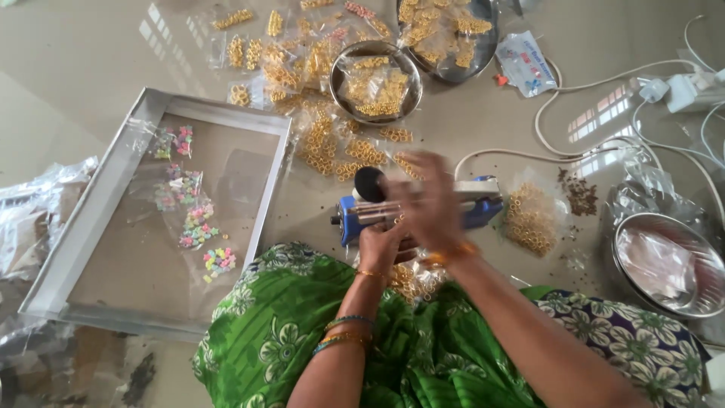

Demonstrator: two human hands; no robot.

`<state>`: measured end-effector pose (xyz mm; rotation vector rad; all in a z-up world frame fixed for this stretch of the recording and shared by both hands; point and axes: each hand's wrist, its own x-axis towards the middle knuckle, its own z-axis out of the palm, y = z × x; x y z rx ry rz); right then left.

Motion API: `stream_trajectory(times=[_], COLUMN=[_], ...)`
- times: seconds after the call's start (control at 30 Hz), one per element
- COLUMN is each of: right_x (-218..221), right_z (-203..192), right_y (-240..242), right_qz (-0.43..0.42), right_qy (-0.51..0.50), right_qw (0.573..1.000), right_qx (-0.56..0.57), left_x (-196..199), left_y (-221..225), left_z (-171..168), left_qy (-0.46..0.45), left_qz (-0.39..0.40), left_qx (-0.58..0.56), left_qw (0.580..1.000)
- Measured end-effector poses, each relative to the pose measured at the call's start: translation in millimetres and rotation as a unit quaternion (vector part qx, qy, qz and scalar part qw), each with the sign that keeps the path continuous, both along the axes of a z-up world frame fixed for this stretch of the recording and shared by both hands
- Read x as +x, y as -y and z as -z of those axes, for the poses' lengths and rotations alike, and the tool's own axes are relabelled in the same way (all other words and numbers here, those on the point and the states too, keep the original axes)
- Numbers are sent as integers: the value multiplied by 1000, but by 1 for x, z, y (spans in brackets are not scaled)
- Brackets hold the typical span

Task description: The person seals small plastic bags containing gold-colored trimmings using a manual impulse sealer.

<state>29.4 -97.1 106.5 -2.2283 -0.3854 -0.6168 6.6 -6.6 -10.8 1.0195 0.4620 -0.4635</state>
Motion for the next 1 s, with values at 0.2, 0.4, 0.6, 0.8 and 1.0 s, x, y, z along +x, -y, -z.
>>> stream_trajectory(times=[0.2, 0.4, 0.6, 0.8, 1.0], right_x=[62, 70, 64, 55, 50], right_z=[-26, 15, 2, -1, 8], right_y=[-116, -123, -122, -116, -108], right_qz=[-88, -63, -42, -10, -7], right_qy=[-327, -344, -390, -336, -175], right_qw=[854, 838, 857, 892, 957], right_qx=[-394, -419, -335, -302, -233], left_x=[12, 8, 17, 4, -5], left_y=[10, 7, 8, 5, 1], left_z=[50, 66, 57, 42, 38], left_qy=[72, 48, 66, 87, 116], left_qz=[-10, -13, -14, -17, -25], left_qx=[134, 115, 93, 73, 49], left_qw=[988, 992, 993, 993, 992])
